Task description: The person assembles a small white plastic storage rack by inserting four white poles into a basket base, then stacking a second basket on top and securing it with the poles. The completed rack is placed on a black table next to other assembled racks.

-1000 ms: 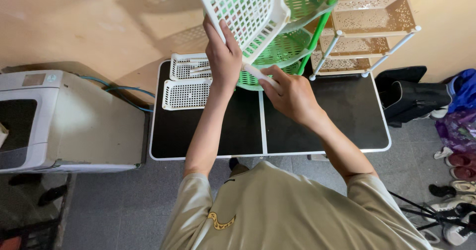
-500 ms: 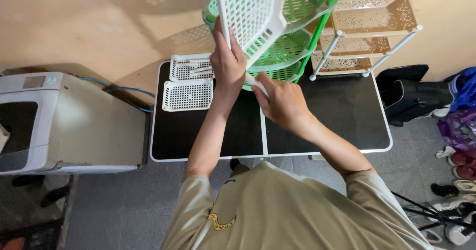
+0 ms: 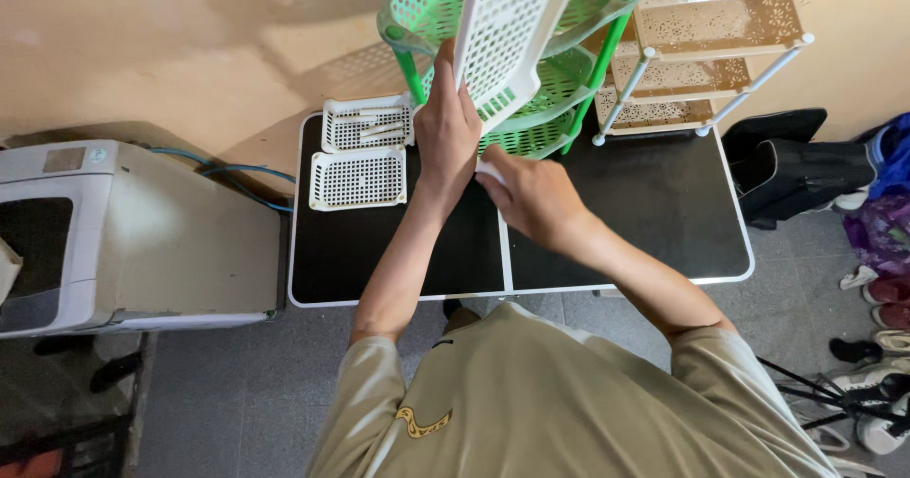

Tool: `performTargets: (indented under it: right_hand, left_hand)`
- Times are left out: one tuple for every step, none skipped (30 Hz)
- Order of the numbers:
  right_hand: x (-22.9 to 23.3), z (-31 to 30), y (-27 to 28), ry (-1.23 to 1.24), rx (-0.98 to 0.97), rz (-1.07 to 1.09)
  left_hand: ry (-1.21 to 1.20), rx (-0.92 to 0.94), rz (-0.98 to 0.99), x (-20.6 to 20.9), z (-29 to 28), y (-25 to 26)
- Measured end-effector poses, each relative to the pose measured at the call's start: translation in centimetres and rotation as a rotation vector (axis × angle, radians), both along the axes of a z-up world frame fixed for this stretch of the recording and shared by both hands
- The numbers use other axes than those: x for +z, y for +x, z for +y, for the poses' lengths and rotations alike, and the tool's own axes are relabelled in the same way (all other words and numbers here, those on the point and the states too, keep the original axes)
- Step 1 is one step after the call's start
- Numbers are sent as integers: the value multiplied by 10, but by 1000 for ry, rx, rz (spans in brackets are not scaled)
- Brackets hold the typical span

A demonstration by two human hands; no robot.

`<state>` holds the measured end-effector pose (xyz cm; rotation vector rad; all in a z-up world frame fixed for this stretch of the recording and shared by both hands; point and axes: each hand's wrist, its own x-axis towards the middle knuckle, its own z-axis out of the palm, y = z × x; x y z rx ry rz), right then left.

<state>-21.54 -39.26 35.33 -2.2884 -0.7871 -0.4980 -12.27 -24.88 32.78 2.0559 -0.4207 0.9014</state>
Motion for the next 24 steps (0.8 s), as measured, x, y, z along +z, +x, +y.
performTargets:
  right_hand:
    - [-2,2,-4,-11,-24,-10]
    - [-3,5,-8,-22,-48,-19]
    - [-4,7,-10,-32,-76,-30]
    - [-4,8,-12,-7,-80,-24]
    - [-3,7,-11,17,-80,-17]
    - [-1,6,-10,41,-80,-10]
    - [0,4,-9,52,-78,48]
    - [2,1,-6,63,-76,106]
    - [5,-3,-2,74,-75,159]
    - [7,-5,0,87,-69,120]
    - [9,-7,0,100,-61,85]
    - [10,-8,0,113,-54,50]
    - [12,-9,-1,103,-71,82]
    - [13,-9,-2,92,-89,114]
    - [14,-9,-5,83,-105,154]
    - [15,-8,-8,92,-98,157]
    - [16,-7,-10,101,-92,155]
    - [16,-5,-12,110,-86,153]
    - [16,-2,-12,117,-91,171]
    - [16,1,-13,125,-97,189]
    - [14,4,-12,134,-107,203]
    - [12,8,-10,168,-99,180]
    - [8,13,-9,199,-89,164]
    - [4,15,-9,231,-79,147]
  left_hand:
    - [-22,14,1,0,-1,1]
    - [-45,29,2,0,-2,2]
    - [-66,39,2,0,-1,4]
    - [-65,38,-13,1,1,7]
    - [-65,40,-27,2,3,10]
    - [-65,42,-42,3,5,13]
    - [-126,5,37,4,9,15]
    - [-186,-32,116,5,13,16]
    - [-246,-73,190,7,16,19]
    - [-263,-121,186,9,20,21]
    - [-280,-167,187,10,23,20]
    - [-298,-213,189,10,25,19]
    - [-302,-246,199,11,27,18]
    - [-305,-280,209,12,28,17]
    - [-308,-311,228,12,28,14]
    - [-290,-264,221,13,27,11]
    - [-271,-218,209,13,25,9]
    - [-252,-172,197,14,23,7]
    - [-220,-137,174,15,20,5]
    - [-188,-102,152,16,17,3]
    - [-154,-72,126,18,14,3]
    - [-158,-89,44,19,11,1]
    - [-163,-104,-33,19,8,-3]
    - [-168,-120,-110,18,6,-8]
